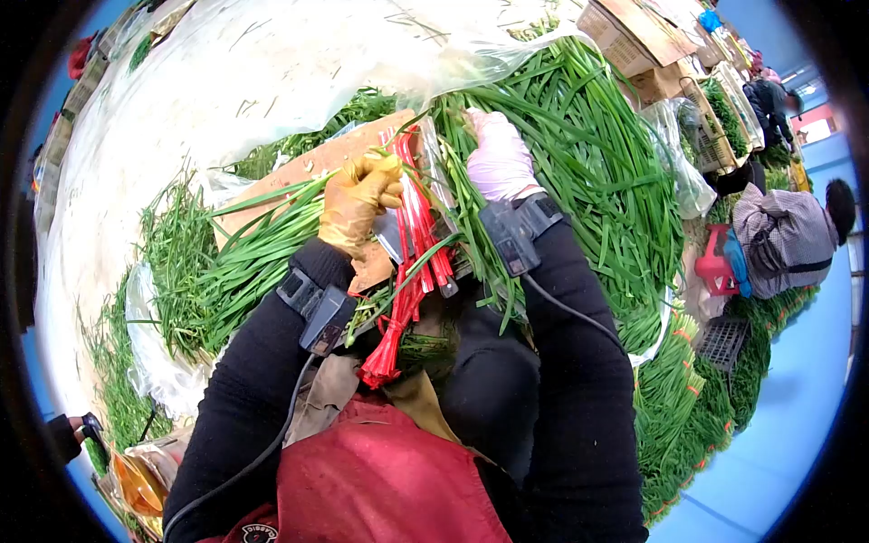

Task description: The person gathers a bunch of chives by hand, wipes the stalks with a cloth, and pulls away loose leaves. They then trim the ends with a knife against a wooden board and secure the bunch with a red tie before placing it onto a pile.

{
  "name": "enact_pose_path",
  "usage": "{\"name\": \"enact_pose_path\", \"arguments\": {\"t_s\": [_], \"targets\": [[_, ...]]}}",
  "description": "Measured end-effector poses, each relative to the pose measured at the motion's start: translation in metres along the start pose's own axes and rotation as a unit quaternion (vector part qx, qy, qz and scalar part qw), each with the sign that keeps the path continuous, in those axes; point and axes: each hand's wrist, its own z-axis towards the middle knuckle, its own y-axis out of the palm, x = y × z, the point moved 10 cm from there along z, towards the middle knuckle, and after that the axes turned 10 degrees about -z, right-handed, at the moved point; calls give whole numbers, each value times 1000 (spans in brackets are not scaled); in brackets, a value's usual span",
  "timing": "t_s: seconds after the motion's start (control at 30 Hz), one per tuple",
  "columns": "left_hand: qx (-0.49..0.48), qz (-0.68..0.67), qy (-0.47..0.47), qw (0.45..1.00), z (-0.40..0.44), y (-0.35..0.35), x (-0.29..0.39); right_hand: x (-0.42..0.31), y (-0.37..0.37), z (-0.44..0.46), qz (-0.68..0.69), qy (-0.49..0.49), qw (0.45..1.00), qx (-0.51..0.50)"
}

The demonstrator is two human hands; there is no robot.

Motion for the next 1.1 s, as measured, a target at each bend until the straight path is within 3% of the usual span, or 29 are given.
{"name": "enact_pose_path", "arguments": {"t_s": [0.03, 0.07, 0.17, 0.2, 0.3, 0.33, 0.47, 0.6, 0.7, 0.77, 0.83, 0.97, 1.03, 1.1], "targets": [[15, 5, -21, 1000, 4, -5, -4, -5, 0, -2, -9, -12, 1000, 4], [29, 10, -43, 999, 8, -12, -9, -5, 8, -2, 79, -55, 995, 38], [53, 33, -69, 996, 15, -23, -19, -18, 31, -14, -107, 37, 970, -216], [53, 28, -67, 996, 14, -19, -18, -18, 41, -14, -135, 12, 962, -236], [22, 15, -63, 998, 11, -5, -18, -28, 43, -18, -224, -25, 958, -180], [-8, -3, -55, 998, 14, 0, -18, -26, 49, -19, -212, -8, 945, -248], [-62, -2, -63, 996, 17, 9, -15, -24, 54, -22, -141, 44, 927, -345], [-55, 30, -63, 996, 14, 4, -16, -26, 76, -26, -118, 53, 920, -370], [-54, -22, -70, 996, 9, 3, -12, -20, 65, -24, -99, 66, 929, -349], [-72, -28, -59, 995, 7, 4, -4, -5, 74, -19, 24, 52, 953, -297], [-82, -35, -56, 994, 4, 5, 1, -5, 69, -33, 183, 95, 899, -386], [-94, -44, -70, 992, -2, 10, 3, 10, 41, -34, 475, 100, 826, -286], [-110, -45, -76, 990, -5, 21, 3, -1, 8, -44, 538, 126, 785, -279], [-136, -43, -76, 987, -9, 38, 5, 4, 2, -47, 539, 108, 785, -286]]}}
